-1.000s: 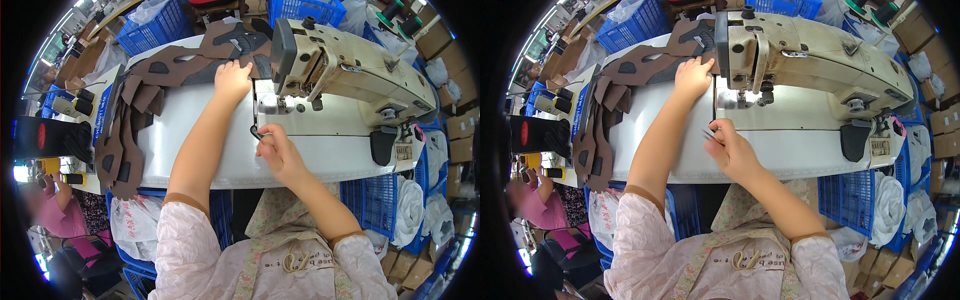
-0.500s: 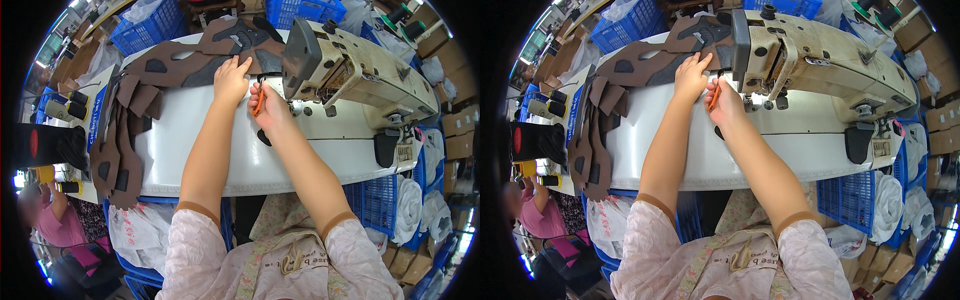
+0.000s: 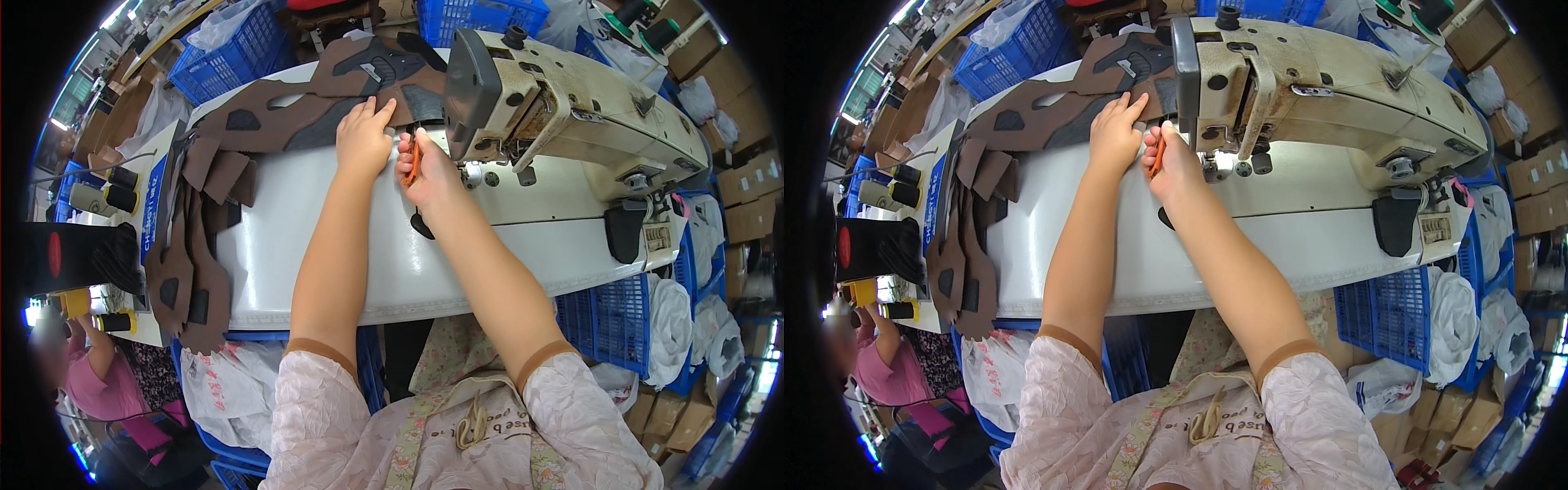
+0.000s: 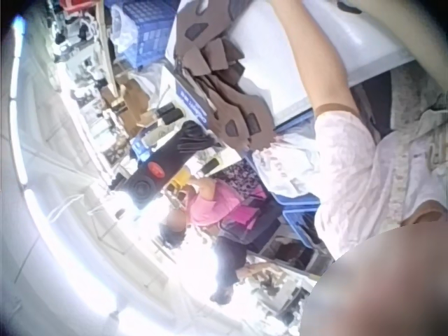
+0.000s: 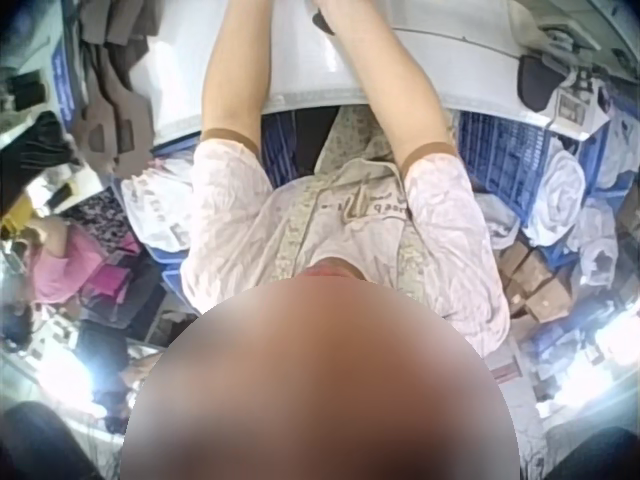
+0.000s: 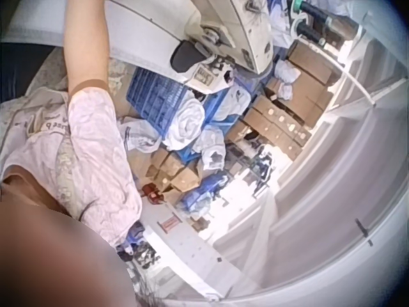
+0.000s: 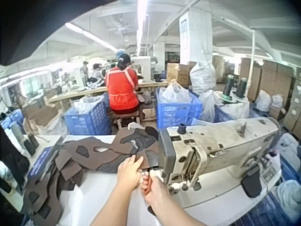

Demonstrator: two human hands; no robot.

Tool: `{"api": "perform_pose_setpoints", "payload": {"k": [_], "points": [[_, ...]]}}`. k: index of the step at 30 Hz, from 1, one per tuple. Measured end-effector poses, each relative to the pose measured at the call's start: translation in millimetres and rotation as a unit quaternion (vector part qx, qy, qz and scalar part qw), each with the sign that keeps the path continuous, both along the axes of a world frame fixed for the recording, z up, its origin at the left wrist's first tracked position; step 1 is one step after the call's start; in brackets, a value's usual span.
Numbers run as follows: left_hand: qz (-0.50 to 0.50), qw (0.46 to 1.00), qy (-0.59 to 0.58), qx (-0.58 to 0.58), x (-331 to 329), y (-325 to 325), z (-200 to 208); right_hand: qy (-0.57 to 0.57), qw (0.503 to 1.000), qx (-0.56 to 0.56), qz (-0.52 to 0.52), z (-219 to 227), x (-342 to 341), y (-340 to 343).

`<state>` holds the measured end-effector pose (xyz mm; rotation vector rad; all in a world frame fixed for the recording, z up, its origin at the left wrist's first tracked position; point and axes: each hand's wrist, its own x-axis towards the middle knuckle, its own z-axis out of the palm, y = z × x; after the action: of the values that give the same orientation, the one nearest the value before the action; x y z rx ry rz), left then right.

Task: The recorder uses a sewing machine to stitch together various leather and synthetic components for shoe uppers.

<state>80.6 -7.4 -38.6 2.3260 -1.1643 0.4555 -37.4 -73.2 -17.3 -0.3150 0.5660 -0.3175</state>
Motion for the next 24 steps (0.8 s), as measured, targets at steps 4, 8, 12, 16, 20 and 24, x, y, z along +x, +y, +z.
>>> {"api": "perform_pose_setpoints", "payload": {"k": [4, 8, 12, 16, 20, 24], "points": [[-0.001, 1.000, 0.011, 0.007, 0, 1, -1, -0.035, 0.999, 0.033, 0.018, 2, -9, 2], [-0.015, 1.000, 0.017, 0.008, 1, 2, 0, 0.006, 0.998, -0.051, 0.046, 11, -22, 7], [-0.092, 0.988, 0.115, -0.035, 4, 10, 16, 0.027, 0.972, -0.215, 0.091, 20, -37, 16], [-0.153, 0.891, 0.418, -0.087, 4, 28, 43, 0.046, 0.952, -0.288, 0.098, 26, -42, 23], [-0.202, 0.869, 0.449, -0.056, 0, 37, 56, 0.037, 0.941, -0.327, 0.085, 26, -41, 25], [-0.232, 0.846, 0.474, -0.074, 1, 39, 56, 0.027, 0.933, -0.351, 0.074, 22, -39, 26]]}}
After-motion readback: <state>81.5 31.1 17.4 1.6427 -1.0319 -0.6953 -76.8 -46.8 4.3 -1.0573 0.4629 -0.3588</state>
